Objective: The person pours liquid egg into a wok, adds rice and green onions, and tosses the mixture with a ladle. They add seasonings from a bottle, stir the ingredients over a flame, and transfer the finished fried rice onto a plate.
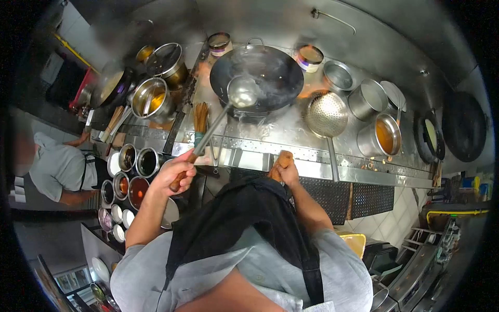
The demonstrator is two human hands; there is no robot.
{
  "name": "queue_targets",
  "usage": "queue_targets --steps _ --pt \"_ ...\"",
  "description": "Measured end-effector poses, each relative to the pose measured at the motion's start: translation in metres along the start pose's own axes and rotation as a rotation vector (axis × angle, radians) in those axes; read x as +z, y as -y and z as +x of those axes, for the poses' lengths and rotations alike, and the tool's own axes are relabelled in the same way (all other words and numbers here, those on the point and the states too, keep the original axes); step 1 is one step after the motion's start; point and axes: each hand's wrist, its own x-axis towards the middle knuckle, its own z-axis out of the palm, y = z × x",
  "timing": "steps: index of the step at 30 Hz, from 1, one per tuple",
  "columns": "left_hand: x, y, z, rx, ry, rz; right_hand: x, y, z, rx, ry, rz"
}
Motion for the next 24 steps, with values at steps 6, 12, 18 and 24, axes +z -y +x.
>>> queue_targets --steps 6,12,18,24 --pt "-0.040 0.027 0.036 0.173 -0.152 0.401 -0.005 0.008 0.000 -0.021 0.000 0.049" --pt "-0.075 0.120 0.127 0.557 -0.392 1.303 0.010 -0.023 0.016 -0.056 0.081 0.246" --pt "-0.061 0.112 0.108 0.437 -0.269 1.184 0.014 0.001 0.007 -0.104 0.053 0.159" --pt "-0.077 0.108 0.111 0.518 -0.264 1.239 0.032 -0.044 0.034 -0.146 0.080 0.314"
